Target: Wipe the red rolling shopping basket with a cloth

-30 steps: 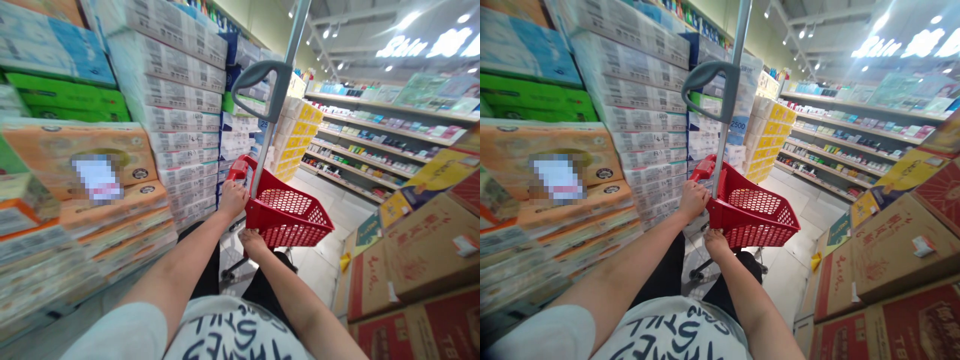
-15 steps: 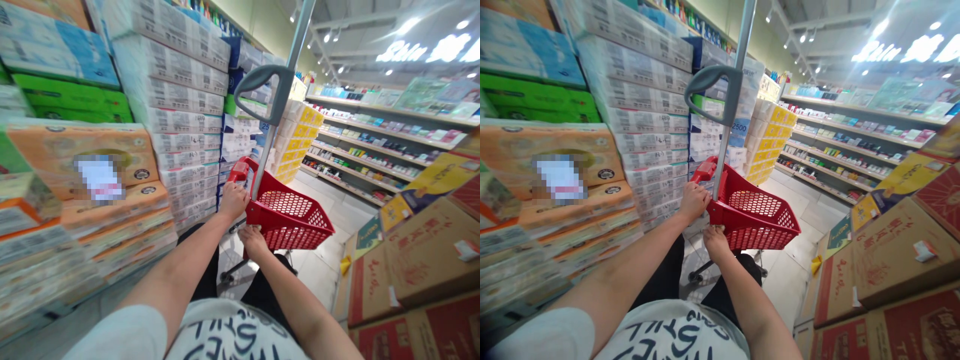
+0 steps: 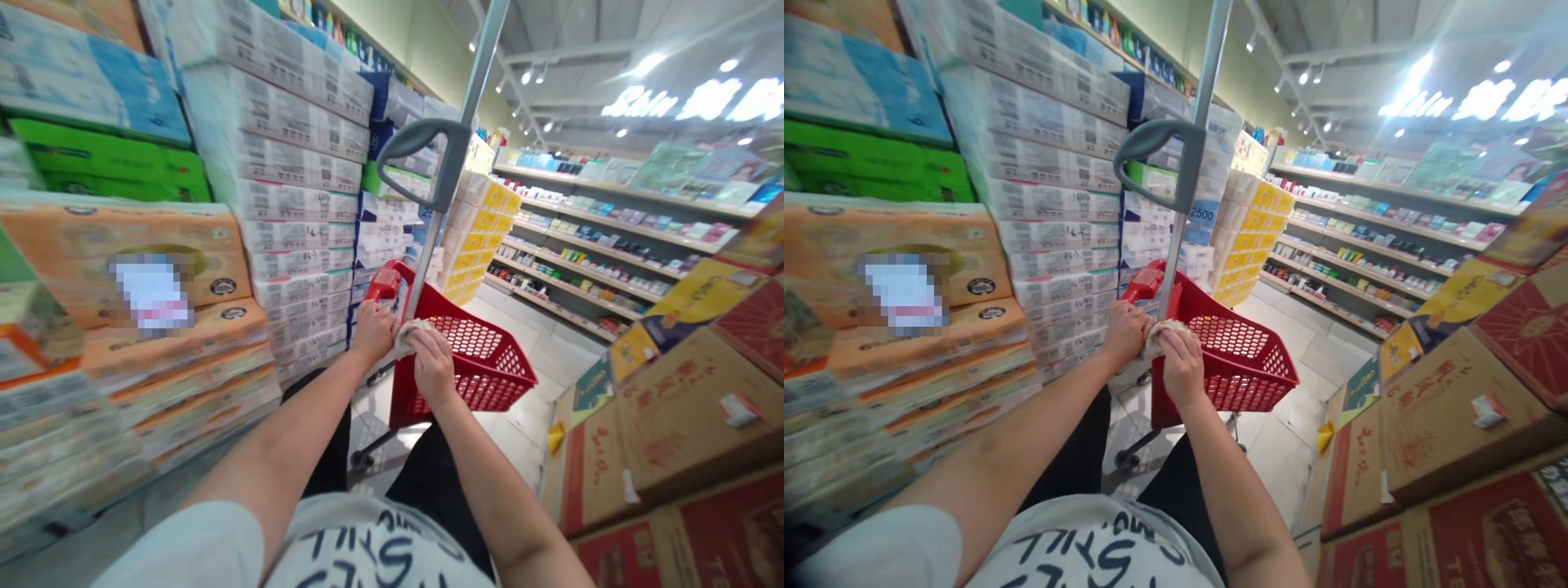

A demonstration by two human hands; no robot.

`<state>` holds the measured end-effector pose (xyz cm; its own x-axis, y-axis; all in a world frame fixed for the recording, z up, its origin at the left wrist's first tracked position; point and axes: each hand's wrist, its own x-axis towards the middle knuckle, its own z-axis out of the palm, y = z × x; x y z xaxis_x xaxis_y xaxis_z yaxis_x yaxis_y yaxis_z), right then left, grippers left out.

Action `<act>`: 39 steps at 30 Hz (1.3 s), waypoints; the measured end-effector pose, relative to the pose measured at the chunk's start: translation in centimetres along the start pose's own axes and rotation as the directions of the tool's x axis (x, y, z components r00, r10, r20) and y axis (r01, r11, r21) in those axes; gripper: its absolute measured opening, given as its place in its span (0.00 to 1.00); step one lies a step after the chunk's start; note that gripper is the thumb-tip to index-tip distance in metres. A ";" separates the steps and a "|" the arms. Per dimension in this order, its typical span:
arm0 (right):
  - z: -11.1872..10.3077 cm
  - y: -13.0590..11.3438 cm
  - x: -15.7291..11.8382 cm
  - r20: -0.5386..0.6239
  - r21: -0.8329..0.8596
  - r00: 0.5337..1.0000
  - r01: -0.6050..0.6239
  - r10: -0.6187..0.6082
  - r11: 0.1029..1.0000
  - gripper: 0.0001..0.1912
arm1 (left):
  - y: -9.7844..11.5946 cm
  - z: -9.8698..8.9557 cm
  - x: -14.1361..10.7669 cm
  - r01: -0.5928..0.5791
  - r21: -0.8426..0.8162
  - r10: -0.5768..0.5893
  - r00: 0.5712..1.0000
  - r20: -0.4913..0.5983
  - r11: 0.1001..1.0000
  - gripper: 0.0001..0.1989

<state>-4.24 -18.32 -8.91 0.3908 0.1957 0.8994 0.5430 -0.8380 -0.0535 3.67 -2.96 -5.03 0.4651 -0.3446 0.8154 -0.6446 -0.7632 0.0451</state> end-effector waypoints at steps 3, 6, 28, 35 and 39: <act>0.1 0.2 0.6 0.049 0.023 0.999 -0.006 0.005 1.000 0.16 | 0.2 -0.1 0.0 0.004 0.012 -0.004 1.000 -0.022 1.000 0.16; 0.2 0.2 1.0 0.070 0.051 0.997 -0.027 0.023 0.998 0.16 | 0.3 -0.4 -0.1 -0.002 0.011 0.002 1.000 -0.028 1.000 0.15; 0.6 -0.8 3.0 0.095 0.173 0.979 -0.194 0.180 0.965 0.17 | -0.1 -0.4 -0.4 -0.015 -0.012 0.015 1.000 -0.007 1.000 0.12; -0.6 -0.3 7.3 -0.082 0.184 0.991 -0.089 0.105 0.979 0.18 | 0.1 -0.5 -0.4 -0.011 0.019 0.012 0.999 -0.048 1.000 0.14; 0.0 -0.6 6.9 -0.049 0.118 0.995 -0.080 0.086 0.990 0.20 | 0.1 -0.6 -0.6 -0.011 0.021 0.011 1.000 -0.017 1.000 0.13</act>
<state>-1.85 -16.49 -2.66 0.3994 0.0974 0.9116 0.5939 -0.7850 -0.1764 3.00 -2.50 -5.13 0.4476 -0.3442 0.8253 -0.6367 -0.7707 0.0239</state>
